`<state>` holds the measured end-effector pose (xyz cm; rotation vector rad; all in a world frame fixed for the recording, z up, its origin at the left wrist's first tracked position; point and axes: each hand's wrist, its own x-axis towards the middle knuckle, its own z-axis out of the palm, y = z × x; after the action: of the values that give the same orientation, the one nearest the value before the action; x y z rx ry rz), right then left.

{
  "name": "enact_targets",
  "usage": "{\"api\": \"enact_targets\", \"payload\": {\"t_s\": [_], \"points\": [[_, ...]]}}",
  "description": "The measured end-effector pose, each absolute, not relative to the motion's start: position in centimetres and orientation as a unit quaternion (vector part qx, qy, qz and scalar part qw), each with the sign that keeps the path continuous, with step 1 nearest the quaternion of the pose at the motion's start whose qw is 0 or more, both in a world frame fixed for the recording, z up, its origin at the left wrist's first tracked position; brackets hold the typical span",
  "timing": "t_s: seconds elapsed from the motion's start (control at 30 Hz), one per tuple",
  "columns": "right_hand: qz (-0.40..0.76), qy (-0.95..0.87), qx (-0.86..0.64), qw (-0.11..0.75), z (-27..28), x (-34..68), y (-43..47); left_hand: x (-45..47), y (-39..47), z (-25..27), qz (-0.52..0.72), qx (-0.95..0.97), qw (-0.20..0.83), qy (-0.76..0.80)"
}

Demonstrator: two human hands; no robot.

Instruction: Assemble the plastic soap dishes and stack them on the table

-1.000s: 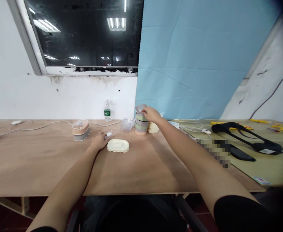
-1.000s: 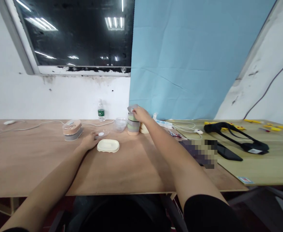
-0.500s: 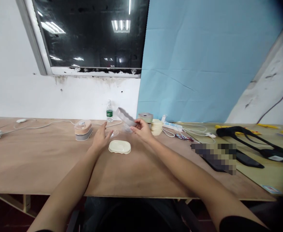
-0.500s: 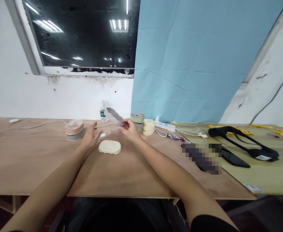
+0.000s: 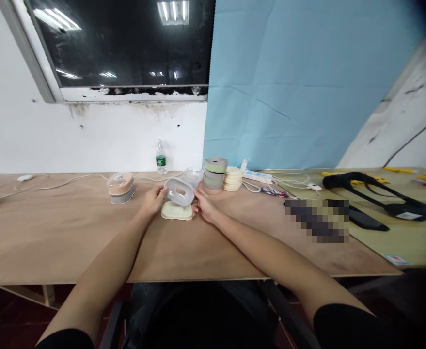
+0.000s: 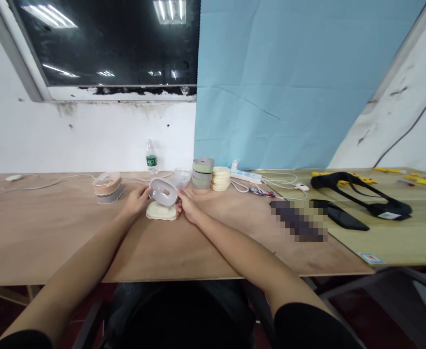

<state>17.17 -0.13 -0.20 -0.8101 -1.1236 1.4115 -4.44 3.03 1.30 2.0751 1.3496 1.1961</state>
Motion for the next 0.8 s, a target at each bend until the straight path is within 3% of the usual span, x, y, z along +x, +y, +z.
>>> {"api": "enact_targets", "payload": {"t_s": [0.23, 0.4, 0.53, 0.63, 0.8], "points": [[0.577, -0.491, -0.373, 0.535, -0.5, 17.6, -0.1, -5.1, 2.6, 1.5, 0.423, 0.753, 0.188, 0.468], [0.370, -0.618, -0.444, 0.533, -1.1, 18.5, 0.6, -5.1, 2.3, 2.1, 0.393, 0.788, 0.160, 0.447], [0.208, -0.699, -0.502, 0.465, -1.5, 19.3, 1.0, -5.1, 2.8, 1.8, 0.312, 0.827, 0.152, 0.443], [0.176, -0.726, -0.524, 0.409, -1.6, 19.5, 1.0, -5.2, 3.2, 1.3, 0.221, 0.837, 0.167, 0.472], [0.170, -0.758, -0.519, 0.357, -1.4, 19.6, 0.9, -5.5, 3.5, 1.1, 0.181, 0.835, 0.177, 0.489]]}}
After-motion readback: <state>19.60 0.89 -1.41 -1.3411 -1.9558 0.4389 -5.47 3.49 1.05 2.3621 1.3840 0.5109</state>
